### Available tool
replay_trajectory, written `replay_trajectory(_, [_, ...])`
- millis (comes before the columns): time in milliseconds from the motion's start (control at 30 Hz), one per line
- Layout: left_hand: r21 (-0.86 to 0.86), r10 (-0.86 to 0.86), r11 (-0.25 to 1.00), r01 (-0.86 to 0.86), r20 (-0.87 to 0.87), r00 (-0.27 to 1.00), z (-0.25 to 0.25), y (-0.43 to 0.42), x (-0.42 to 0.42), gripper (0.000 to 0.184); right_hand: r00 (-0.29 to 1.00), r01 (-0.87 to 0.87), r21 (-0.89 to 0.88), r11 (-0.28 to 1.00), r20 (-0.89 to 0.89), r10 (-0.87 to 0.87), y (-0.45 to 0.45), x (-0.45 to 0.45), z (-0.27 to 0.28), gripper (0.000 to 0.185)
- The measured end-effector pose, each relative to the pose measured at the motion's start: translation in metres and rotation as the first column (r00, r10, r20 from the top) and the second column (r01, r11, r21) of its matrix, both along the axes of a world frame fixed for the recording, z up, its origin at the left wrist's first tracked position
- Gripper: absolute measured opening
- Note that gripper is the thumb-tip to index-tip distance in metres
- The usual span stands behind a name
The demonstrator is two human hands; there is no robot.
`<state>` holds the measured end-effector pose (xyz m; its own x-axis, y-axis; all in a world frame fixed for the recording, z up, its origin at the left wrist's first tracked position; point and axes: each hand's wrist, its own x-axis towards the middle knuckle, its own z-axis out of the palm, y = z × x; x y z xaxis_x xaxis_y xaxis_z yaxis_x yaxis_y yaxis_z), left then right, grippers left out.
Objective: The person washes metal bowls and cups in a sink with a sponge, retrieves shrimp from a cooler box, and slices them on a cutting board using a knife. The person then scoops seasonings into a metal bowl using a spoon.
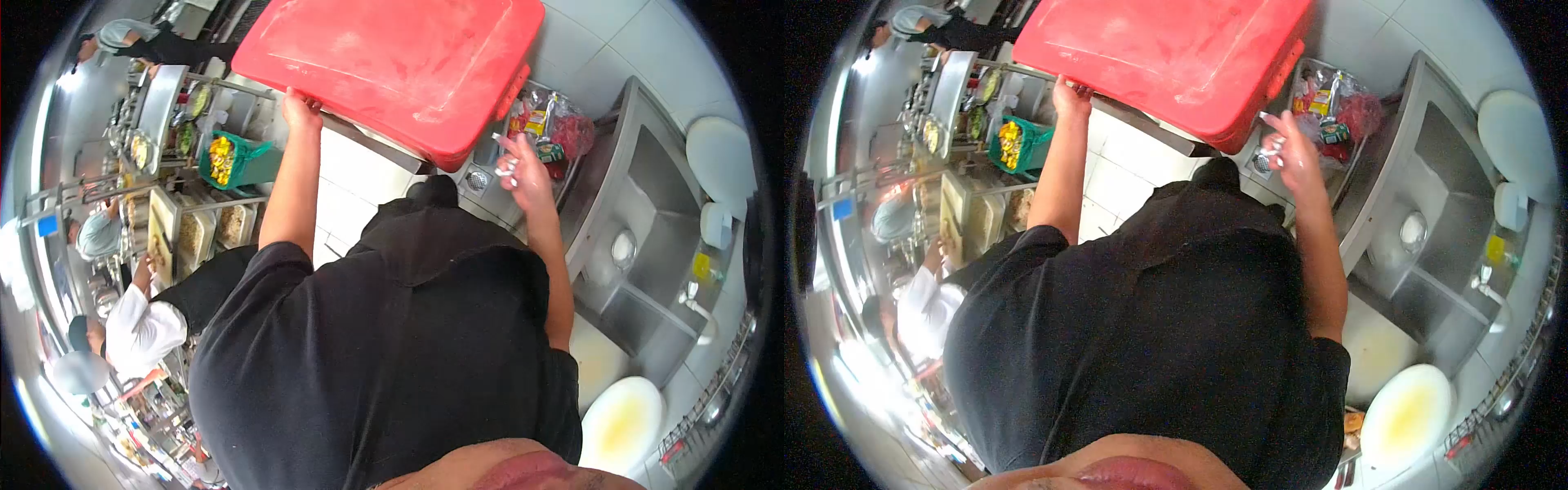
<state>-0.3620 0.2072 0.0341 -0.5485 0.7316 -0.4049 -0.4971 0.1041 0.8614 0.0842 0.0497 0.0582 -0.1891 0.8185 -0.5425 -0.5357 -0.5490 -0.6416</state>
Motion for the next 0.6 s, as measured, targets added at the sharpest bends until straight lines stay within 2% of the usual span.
replay_trajectory(33, [-0.019,-0.011,1.0,0.011,0.012,1.0,0.014,0.002,0.001,0.031,1.0,-0.026,-0.024,0.999,0.005,0.026,0.008,-0.016,0.004,0.055])
replay_trajectory(67, [-0.074,0.062,0.995,-0.059,0.043,0.997,0.037,-0.004,0.015,0.034,0.999,-0.018,-0.018,1.0,0.039,0.019,0.011,-0.031,0.005,0.053])
replay_trajectory(167, [-0.065,0.06,0.997,-0.053,0.112,0.992,0.01,0.008,-0.014,0.032,0.972,0.121,-0.018,0.992,0.203,-0.115,0.013,-0.062,0.015,0.048])
replay_trajectory(200, [-0.029,0.033,0.999,-0.029,0.13,0.991,0.002,0.009,-0.022,0.032,0.98,0.09,-0.088,0.992,0.183,-0.072,0.012,-0.061,0.012,0.041])
replay_trajectory(267, [0.047,-0.037,0.998,0.03,0.155,0.987,-0.006,0.01,-0.025,0.032,0.965,0.165,-0.082,0.983,0.22,-0.143,0.012,-0.075,0.012,0.042])
replay_trajectory(333, [0.012,-0.042,0.999,0.041,0.215,0.976,0.001,0.014,-0.032,0.034,0.932,0.279,-0.078,0.957,0.263,-0.251,0.016,-0.092,0.014,0.038])
replay_trajectory(433, [-0.036,-0.021,0.999,0.035,0.338,0.941,-0.006,0.015,-0.048,0.037,0.933,0.34,-0.046,0.939,0.145,-0.33,0.013,-0.097,0.016,0.034])
replay_trajectory(467, [-0.042,-0.017,0.998,0.036,0.384,0.923,-0.007,0.02,-0.053,0.038,0.912,0.388,-0.079,0.918,0.179,-0.37,0.017,-0.104,0.022,0.032])
replay_trajectory(533, [-0.095,0.043,0.995,-0.009,0.365,0.93,0.003,0.025,-0.051,0.038,0.94,0.331,-0.135,0.934,-0.037,-0.339,0.018,-0.092,0.002,0.033])
replay_trajectory(567, [-0.123,0.073,0.992,-0.031,0.358,0.931,0.012,0.023,-0.047,0.037,0.937,0.298,-0.159,0.941,-0.142,-0.321,0.022,-0.093,0.009,0.034])
replay_trajectory(600, [-0.101,0.052,0.995,-0.013,0.396,0.917,0.016,0.023,-0.051,0.034,0.901,0.413,-0.23,0.881,-0.041,-0.433,0.025,-0.098,0.011,0.037])
